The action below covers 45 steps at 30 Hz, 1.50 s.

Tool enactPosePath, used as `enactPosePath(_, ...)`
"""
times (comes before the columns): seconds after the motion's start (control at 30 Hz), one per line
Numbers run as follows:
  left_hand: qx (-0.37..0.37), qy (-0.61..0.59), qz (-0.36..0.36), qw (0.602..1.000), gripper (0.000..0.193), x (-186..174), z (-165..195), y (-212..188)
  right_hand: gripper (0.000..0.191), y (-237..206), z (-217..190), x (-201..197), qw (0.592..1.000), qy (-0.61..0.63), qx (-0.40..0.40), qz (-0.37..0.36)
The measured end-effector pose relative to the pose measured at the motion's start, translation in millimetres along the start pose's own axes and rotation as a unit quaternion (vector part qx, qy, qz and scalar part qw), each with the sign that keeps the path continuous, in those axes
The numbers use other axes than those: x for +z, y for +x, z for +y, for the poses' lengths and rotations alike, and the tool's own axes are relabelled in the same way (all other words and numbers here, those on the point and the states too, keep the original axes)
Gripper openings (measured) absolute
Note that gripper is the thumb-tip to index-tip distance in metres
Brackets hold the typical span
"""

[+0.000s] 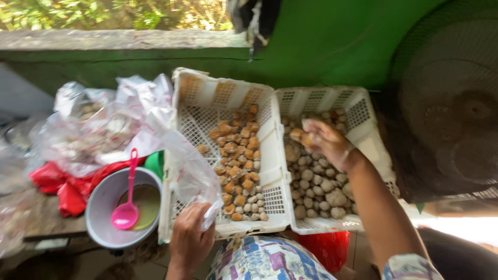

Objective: The person sorts round food items from white crates into clear plastic bags. They repeatedly pick items from the crates, place them into bags, and set the filled bags aside on the counter.

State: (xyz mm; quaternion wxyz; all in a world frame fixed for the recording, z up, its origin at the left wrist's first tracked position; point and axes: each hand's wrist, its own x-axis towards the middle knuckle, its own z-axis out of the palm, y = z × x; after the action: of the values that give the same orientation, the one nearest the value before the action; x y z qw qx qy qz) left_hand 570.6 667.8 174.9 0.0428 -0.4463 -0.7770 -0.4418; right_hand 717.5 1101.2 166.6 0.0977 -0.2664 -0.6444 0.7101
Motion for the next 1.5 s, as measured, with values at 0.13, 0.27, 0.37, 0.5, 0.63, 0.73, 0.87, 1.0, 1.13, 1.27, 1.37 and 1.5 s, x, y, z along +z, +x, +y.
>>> enactPosePath(0.13, -0.008, -0.004, -0.026, 1.000, 0.023, 7, -1, -1, 0.057, 12, -5, -25, 0.953, -0.275, -0.089, 0.089)
enactPosePath(0.27, 0.007, -0.002, -0.006, 1.000, 0.020, 14, -7, -3, 0.031, 4, 37, -84, 0.774, -0.594, 0.172, 0.137)
enactPosePath(0.37, 0.018, -0.014, -0.009, 1.000, 0.019, 17, -13, -5, 0.029, -1, 84, -106, 0.676, -0.667, 0.306, 0.072)
enactPosePath(0.5, 0.032, -0.005, -0.004, 0.999, 0.025, 20, -17, -8, 0.032, 0, 131, -110, 0.621, -0.711, 0.329, 0.012)
enactPosePath(0.63, 0.019, -0.001, -0.020, 1.000, 0.022, 23, -21, -7, 0.038, 5, 141, -110, 0.605, -0.729, 0.319, -0.026)
enactPosePath(0.73, 0.014, 0.001, -0.014, 1.000, 0.022, 23, -22, -8, 0.043, 8, 132, -110, 0.605, -0.730, 0.313, -0.053)
enactPosePath(0.87, -0.001, 0.004, -0.002, 1.000, 0.021, 22, -22, -12, 0.050, 12, 124, -108, 0.605, -0.731, 0.306, -0.072)
enactPosePath(1.0, 0.008, 0.007, 0.010, 1.000, 0.023, 21, -21, -12, 0.061, 13, 130, -110, 0.650, -0.698, 0.300, -0.035)
enactPosePath(1.13, 0.009, 0.011, 0.011, 1.000, 0.024, 23, -21, -10, 0.057, 17, 137, -129, 0.774, -0.559, 0.295, 0.038)
enactPosePath(1.27, 0.007, 0.004, 0.004, 1.000, 0.021, 23, -23, -10, 0.042, 20, 126, -153, 0.875, -0.413, 0.210, 0.139)
enactPosePath(1.37, -0.001, 0.009, 0.001, 1.000, 0.022, 24, -25, -11, 0.037, 14, 123, -155, 0.833, -0.491, 0.210, 0.144)
enactPosePath(1.5, 0.018, 0.017, 0.005, 1.000, 0.024, 26, -27, -11, 0.033, -5, 121, -118, 0.646, -0.703, 0.297, -0.029)
